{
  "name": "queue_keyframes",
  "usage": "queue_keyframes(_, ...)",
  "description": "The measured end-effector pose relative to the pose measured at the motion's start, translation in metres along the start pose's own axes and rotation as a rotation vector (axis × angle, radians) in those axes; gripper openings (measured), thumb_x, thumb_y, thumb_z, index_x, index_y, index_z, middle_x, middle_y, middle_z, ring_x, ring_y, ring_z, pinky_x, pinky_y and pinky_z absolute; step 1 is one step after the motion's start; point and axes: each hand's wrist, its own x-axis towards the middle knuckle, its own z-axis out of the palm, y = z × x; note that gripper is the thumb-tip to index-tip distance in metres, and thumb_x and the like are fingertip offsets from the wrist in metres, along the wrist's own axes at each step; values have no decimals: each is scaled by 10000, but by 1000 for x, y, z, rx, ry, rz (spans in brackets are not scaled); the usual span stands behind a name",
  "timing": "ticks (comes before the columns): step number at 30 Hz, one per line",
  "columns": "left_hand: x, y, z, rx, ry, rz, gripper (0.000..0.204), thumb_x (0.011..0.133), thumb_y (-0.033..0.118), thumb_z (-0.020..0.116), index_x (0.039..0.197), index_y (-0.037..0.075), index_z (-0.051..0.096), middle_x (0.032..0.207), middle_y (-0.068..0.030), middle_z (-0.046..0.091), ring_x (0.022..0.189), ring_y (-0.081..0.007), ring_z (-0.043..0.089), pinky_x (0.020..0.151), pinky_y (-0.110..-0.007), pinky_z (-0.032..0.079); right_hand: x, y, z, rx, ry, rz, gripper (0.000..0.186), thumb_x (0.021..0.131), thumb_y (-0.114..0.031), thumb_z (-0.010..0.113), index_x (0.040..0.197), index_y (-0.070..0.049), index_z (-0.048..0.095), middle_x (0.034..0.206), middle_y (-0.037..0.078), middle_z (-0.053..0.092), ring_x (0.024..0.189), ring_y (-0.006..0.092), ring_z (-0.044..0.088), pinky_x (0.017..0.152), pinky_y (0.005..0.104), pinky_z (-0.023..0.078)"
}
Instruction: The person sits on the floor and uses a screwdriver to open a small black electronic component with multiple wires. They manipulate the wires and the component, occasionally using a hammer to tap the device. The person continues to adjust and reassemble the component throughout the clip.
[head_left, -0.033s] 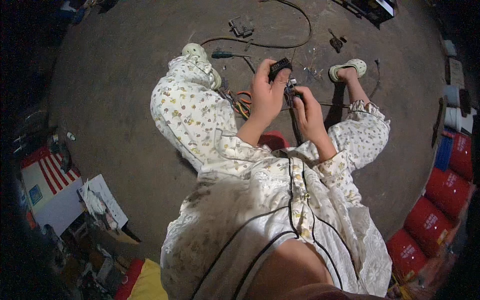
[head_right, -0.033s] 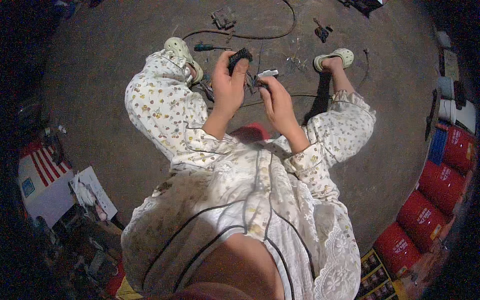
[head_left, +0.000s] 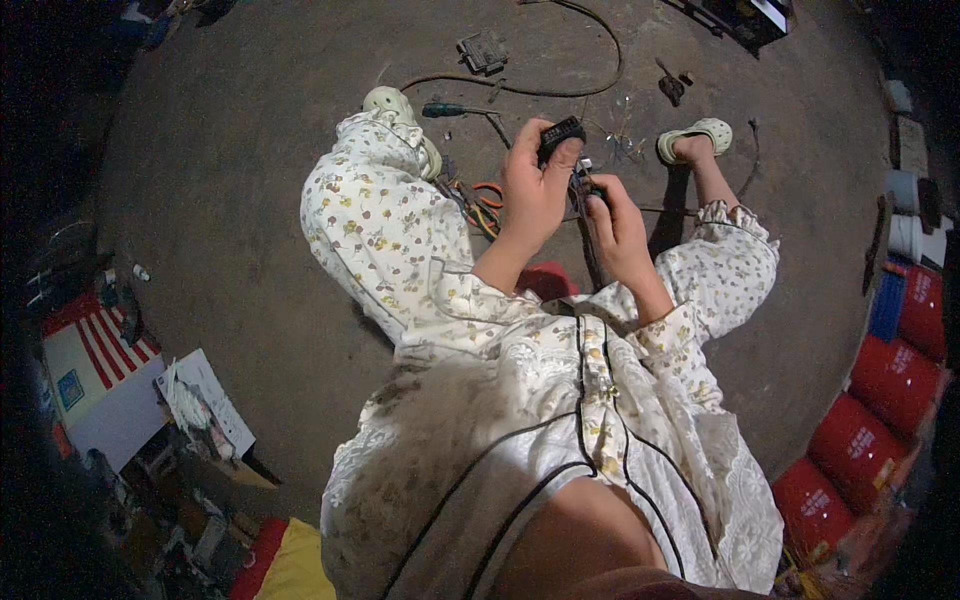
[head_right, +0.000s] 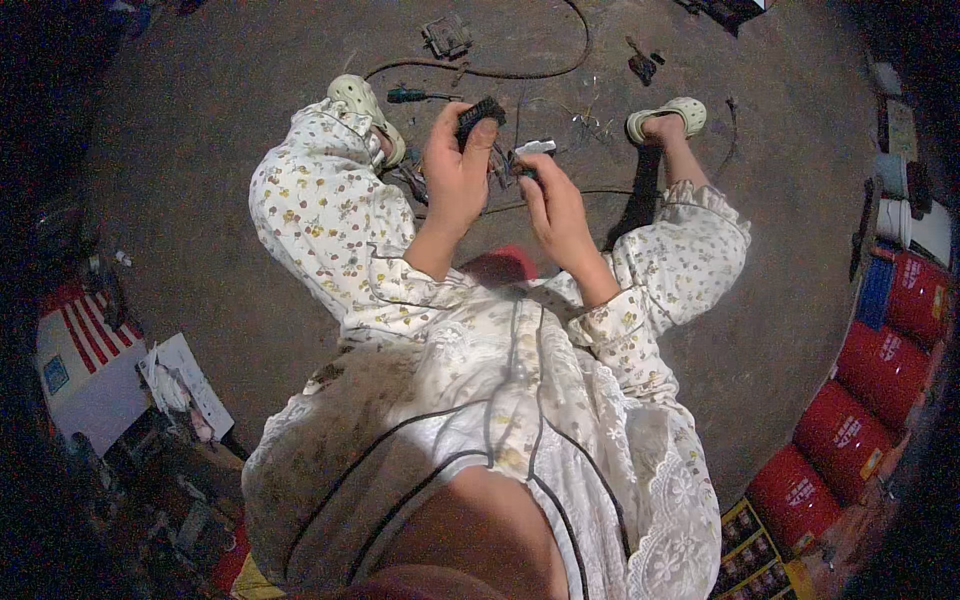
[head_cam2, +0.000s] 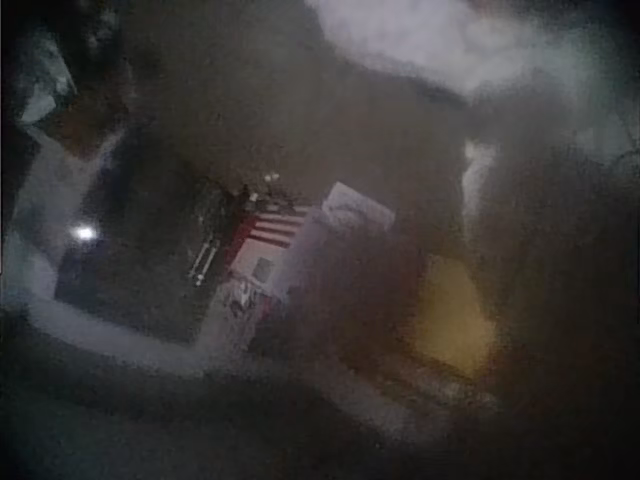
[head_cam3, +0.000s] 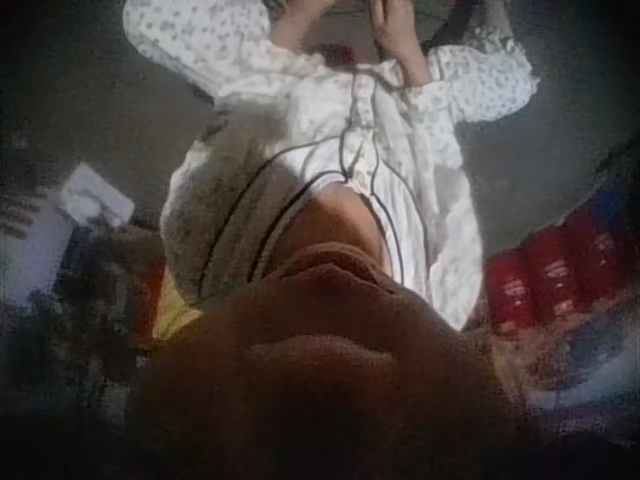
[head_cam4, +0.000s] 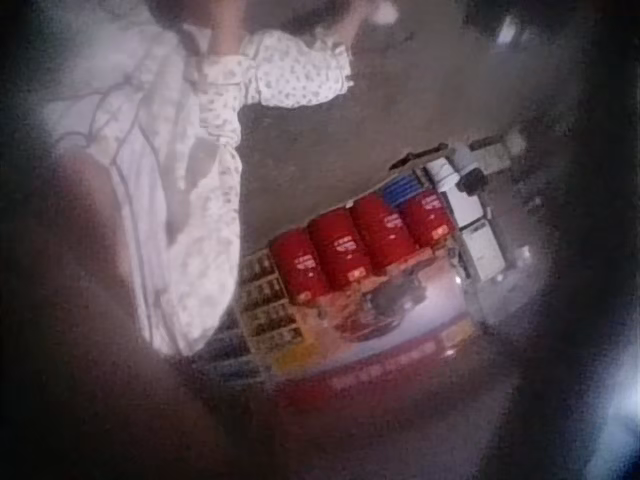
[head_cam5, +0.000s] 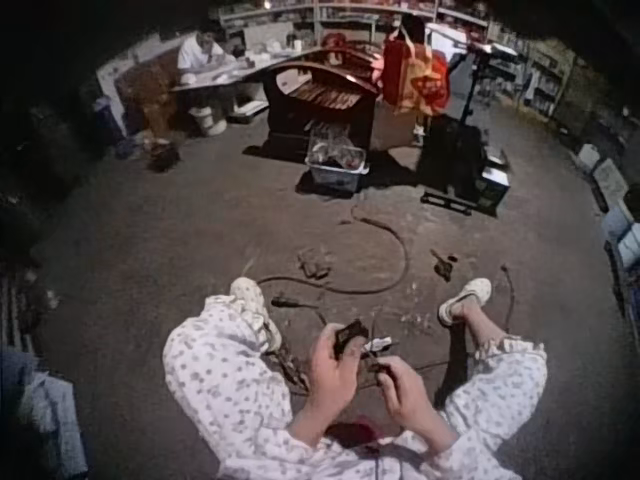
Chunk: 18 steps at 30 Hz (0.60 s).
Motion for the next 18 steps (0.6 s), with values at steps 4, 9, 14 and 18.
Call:
queue_keyframes(4, 7, 12, -3, -60, -136, -37, 271, 898, 302, 578, 966, 44, 527, 740, 31, 510, 578, -27, 449, 505, -189, 367, -10, -11, -1, 187, 30, 74, 198, 917, -152, 504, 1056, -13, 525, 763, 37, 549, 679, 86, 509, 618, 227, 417)
queue_keyframes(9, 11, 6, -4, -543, 83, -428, 250, 923, 305, 531, 886, 59, 561, 723, 15, 532, 576, -52, 463, 524, -212, 390, 4, -63, -11, -96, 181, 6, 208, 868, -107, 565, 1062, -32, 552, 756, 115, 611, 637, 198, 615, 578, 294, 457)
queue_keyframes(14, 34, -30, -29, -588, 377, -542, 377, 938, 419, 445, 746, 96, 481, 610, 3, 477, 510, -115, 436, 480, -241, 341, -4, -93, -14, -395, 14, -34, 203, 823, -59, 599, 1026, -53, 594, 876, 201, 620, 762, 355, 618, 647, 347, 491)
queue_keyframes(18, 39, -13, -28, -793, 183, -664, 460, 917, 522, 402, 698, 119, 436, 563, 22, 372, 520, -118, 388, 461, -242, 292, -16, -97, -13, -224, 87, -36, 215, 828, -46, 587, 1042, -42, 594, 886, 190, 628, 767, 337, 631, 657, 350, 492)
